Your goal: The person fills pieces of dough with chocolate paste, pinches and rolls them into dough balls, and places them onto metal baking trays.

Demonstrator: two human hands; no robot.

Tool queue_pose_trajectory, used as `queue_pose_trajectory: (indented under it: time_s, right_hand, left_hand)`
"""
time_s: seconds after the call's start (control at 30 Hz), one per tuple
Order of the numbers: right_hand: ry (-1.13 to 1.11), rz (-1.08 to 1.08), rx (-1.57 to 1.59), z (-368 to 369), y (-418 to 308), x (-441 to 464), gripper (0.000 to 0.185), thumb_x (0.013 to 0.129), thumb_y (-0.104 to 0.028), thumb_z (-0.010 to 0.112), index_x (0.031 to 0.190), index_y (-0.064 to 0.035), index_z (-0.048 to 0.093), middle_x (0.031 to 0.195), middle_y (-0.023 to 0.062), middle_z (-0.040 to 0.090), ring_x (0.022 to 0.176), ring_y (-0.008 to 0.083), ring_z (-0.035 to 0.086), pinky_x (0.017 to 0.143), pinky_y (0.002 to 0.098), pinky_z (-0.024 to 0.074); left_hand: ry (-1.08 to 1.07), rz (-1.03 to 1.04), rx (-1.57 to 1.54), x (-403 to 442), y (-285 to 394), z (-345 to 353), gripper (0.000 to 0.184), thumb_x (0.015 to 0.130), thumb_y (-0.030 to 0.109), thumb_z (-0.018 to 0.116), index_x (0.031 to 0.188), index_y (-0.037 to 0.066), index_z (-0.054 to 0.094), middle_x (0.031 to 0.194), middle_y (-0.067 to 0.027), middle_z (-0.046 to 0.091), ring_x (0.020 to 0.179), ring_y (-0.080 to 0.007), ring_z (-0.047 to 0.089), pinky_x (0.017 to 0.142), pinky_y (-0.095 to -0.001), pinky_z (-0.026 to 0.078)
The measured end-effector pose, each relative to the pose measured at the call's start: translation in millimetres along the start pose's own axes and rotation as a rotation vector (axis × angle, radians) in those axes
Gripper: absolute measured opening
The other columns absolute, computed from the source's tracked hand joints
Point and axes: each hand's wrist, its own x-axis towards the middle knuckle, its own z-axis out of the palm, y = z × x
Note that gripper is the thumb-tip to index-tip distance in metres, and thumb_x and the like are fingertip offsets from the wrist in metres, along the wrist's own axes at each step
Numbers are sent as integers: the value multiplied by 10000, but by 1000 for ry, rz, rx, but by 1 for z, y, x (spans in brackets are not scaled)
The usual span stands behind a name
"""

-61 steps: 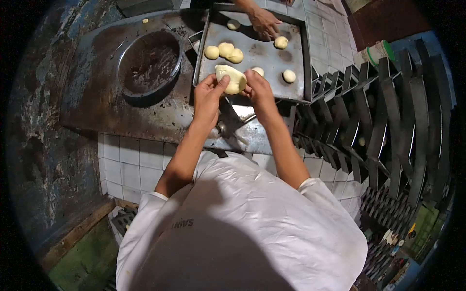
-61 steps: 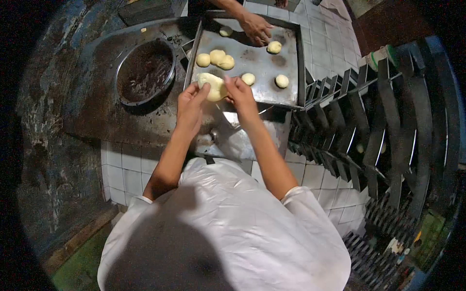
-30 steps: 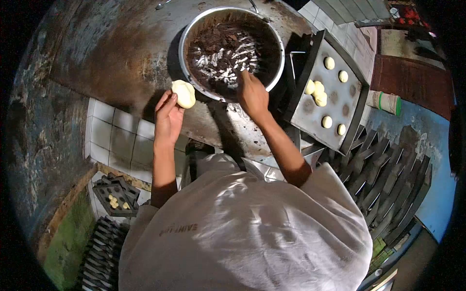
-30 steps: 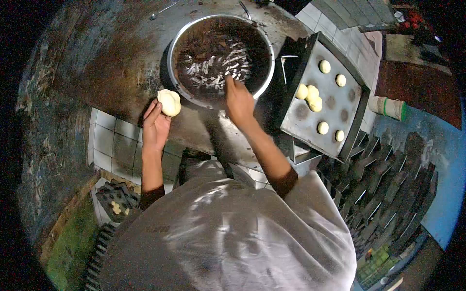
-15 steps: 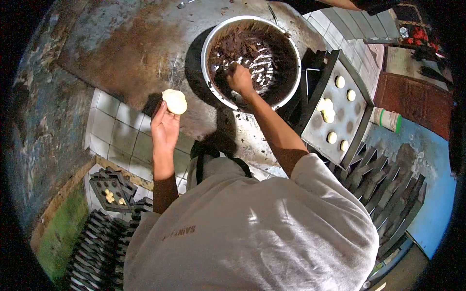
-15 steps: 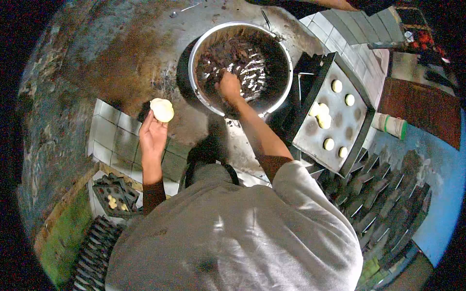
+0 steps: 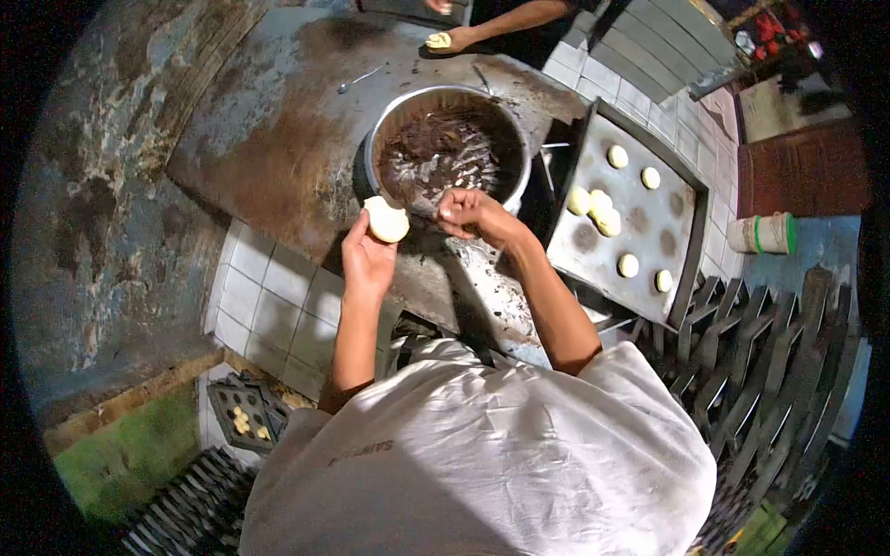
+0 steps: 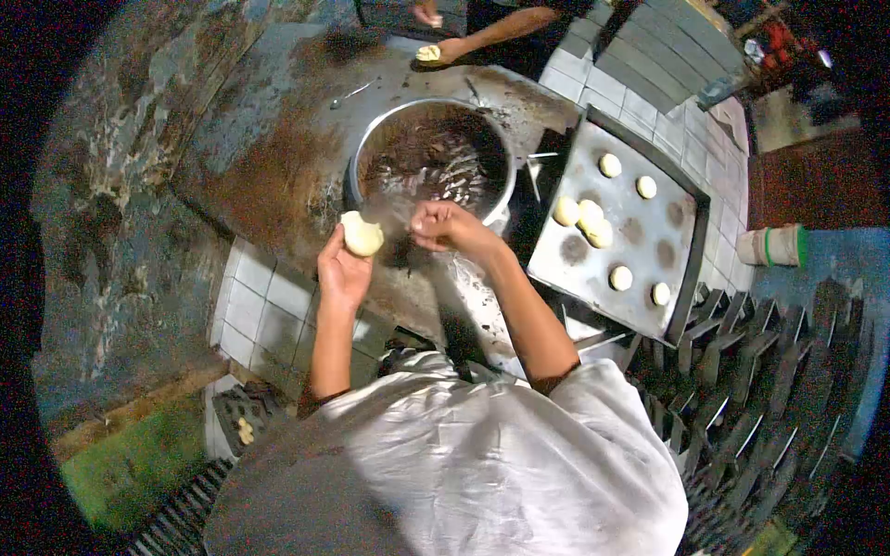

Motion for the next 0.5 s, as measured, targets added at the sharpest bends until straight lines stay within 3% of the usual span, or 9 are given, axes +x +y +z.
queue_pose_trajectory:
  time_s: [0.1,0.17,0.27,0.4,0.5]
  right_hand:
    - [228,-187,-307,17,18,-66,127,911,-94,761,912,-56,640,814,-45,630,739,36,538,651,218,419]
    - [340,-280,-212,16,47,-104,93,897,-34,750,904,-31,657,868,-28,660,819,50,574,751,252,478]
    - [566,-306,-271,9,92,-175,115,894,-57,763,880,-39,650,865,-30,644,862,56,566,799,257,473]
    - [719,-230,-140,7,160,-279,104,895,-61,750,887,-49,647,922,-7,648,874,98,594,804,275,492]
    - [808,-310,-54,25,147,-327,108,938,-125,710,932,-64,621,888,5,646,813,95,574,727,258,465]
  left_hand:
    - [-31,-136,-94,-27,-44,31,333,1057,200,531,1313,-11,555,1295,-130,612,1231,-273,583,1093,-433,455]
    - [-77,-198,-81,-51,-81,52,344,1069,227,495,1314,-6,554,1296,-148,626,1230,-286,588,1112,-440,442]
    - [-229,-338,-122,-69,-131,43,346,1072,232,493,1311,-9,559,1298,-157,627,1236,-298,585,1118,-444,439]
    - [-165,-405,-113,-118,-175,61,354,1068,240,503,1307,-12,568,1314,-163,628,1254,-312,578,1123,-473,433]
    - [-183,-424,-111,-135,-194,70,359,1062,238,513,1313,-12,565,1336,-159,622,1269,-315,572,1128,-493,425]
